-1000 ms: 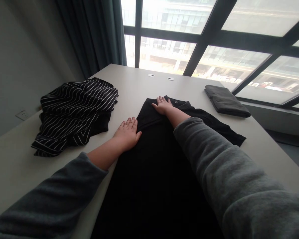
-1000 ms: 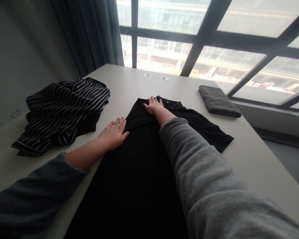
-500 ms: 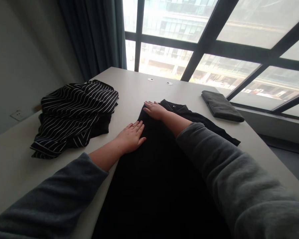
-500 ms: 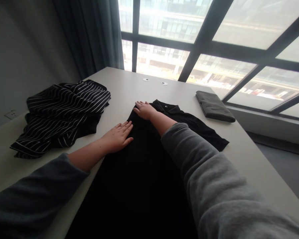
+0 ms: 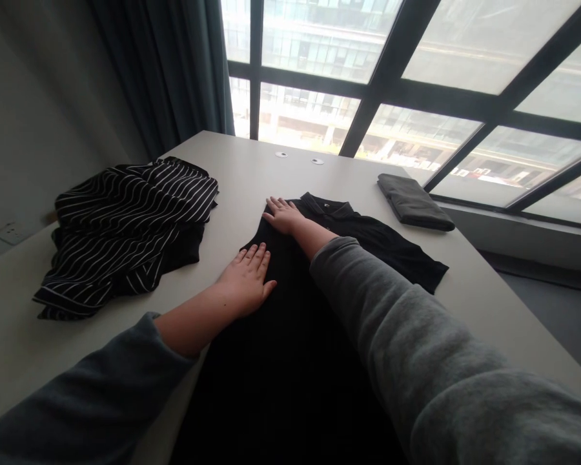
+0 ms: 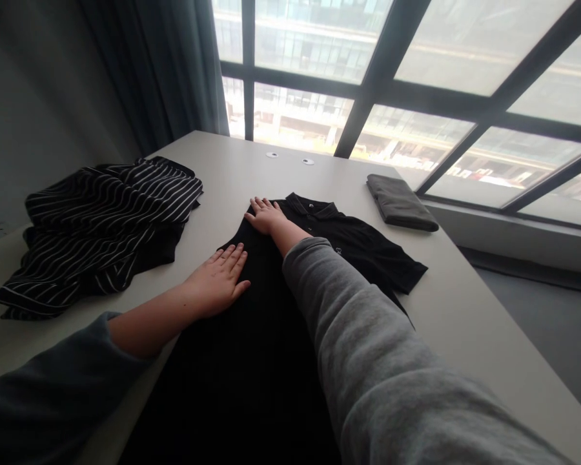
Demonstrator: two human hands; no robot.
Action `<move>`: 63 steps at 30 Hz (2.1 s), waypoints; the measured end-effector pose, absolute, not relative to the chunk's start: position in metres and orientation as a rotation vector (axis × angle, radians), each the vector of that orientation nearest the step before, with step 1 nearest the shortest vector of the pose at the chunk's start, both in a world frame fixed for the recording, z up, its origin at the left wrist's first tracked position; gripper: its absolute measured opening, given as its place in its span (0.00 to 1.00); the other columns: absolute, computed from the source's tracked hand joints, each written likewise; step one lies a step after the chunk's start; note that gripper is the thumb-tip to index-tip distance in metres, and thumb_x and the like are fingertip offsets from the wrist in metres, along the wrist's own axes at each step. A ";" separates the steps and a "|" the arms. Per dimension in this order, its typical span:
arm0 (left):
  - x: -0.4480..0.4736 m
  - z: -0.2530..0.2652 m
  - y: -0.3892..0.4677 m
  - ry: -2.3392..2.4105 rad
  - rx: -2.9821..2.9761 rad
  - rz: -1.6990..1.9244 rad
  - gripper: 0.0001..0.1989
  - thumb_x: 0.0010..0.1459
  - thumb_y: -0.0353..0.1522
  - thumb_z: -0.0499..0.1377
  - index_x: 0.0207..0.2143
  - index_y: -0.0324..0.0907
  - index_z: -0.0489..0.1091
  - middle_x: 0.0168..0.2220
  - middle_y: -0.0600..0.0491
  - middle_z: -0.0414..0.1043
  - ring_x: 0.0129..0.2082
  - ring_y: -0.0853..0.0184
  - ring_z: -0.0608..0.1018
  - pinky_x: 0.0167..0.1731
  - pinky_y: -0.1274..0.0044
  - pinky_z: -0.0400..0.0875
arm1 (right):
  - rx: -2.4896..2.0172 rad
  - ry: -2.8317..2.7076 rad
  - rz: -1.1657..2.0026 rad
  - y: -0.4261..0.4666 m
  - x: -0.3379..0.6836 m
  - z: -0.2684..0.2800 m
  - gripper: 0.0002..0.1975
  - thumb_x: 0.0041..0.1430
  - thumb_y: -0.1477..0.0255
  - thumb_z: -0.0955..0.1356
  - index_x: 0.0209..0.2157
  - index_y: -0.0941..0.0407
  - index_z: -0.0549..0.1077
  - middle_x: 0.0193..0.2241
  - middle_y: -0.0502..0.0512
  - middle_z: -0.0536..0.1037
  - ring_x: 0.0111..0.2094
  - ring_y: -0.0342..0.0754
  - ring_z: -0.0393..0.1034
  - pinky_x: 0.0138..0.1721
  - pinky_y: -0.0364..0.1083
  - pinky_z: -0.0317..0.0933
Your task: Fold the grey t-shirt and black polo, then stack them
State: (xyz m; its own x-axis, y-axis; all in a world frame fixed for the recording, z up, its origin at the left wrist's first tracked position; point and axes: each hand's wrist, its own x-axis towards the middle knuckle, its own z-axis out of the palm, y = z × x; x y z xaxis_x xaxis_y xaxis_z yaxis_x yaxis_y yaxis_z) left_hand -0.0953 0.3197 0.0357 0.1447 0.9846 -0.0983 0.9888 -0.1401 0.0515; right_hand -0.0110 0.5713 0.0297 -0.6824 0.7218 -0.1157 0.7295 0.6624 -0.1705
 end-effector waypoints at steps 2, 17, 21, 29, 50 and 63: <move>-0.095 0.035 0.318 1.995 2.302 -0.050 0.39 0.73 0.47 0.48 0.76 0.29 0.54 0.78 0.38 0.40 0.79 0.50 0.48 0.76 0.59 0.46 | 1.255 2.828 -0.322 0.568 -0.011 0.032 0.38 0.77 0.52 0.56 0.79 0.55 0.46 0.79 0.56 0.41 0.79 0.59 0.33 0.77 0.63 0.33; -0.100 0.026 0.310 1.744 2.663 0.131 0.35 0.76 0.49 0.46 0.74 0.38 0.60 0.76 0.43 0.53 0.77 0.52 0.55 0.74 0.57 0.53 | 1.906 2.759 0.073 0.503 0.288 0.048 0.35 0.73 0.55 0.61 0.73 0.59 0.64 0.76 0.66 0.55 0.78 0.67 0.41 0.75 0.66 0.42; -0.105 0.018 0.308 1.729 2.656 0.200 0.35 0.75 0.50 0.45 0.74 0.41 0.61 0.76 0.44 0.55 0.76 0.52 0.58 0.73 0.56 0.55 | 2.384 2.330 0.109 0.503 0.387 0.038 0.36 0.71 0.56 0.62 0.70 0.66 0.67 0.71 0.75 0.63 0.75 0.70 0.47 0.72 0.64 0.47; -0.077 0.055 0.319 1.804 2.668 0.168 0.28 0.73 0.49 0.47 0.59 0.45 0.78 0.61 0.42 0.76 0.63 0.49 0.76 0.65 0.54 0.66 | 2.405 2.152 -0.028 0.513 0.397 0.040 0.34 0.66 0.52 0.65 0.60 0.63 0.76 0.64 0.74 0.70 0.71 0.69 0.53 0.68 0.63 0.51; 0.173 0.028 0.436 1.839 2.341 0.275 0.38 0.73 0.51 0.44 0.75 0.39 0.58 0.78 0.40 0.49 0.78 0.50 0.52 0.75 0.56 0.45 | 2.690 2.340 -0.227 0.512 0.387 0.061 0.20 0.68 0.71 0.63 0.58 0.60 0.73 0.46 0.70 0.82 0.49 0.64 0.75 0.53 0.55 0.65; 0.171 0.028 0.445 1.754 2.258 0.518 0.28 0.73 0.39 0.49 0.71 0.41 0.64 0.75 0.42 0.59 0.76 0.52 0.59 0.75 0.55 0.49 | 2.617 2.868 -1.033 0.501 0.353 0.093 0.27 0.59 0.65 0.68 0.60 0.56 0.71 0.42 0.56 0.82 0.40 0.52 0.77 0.45 0.48 0.70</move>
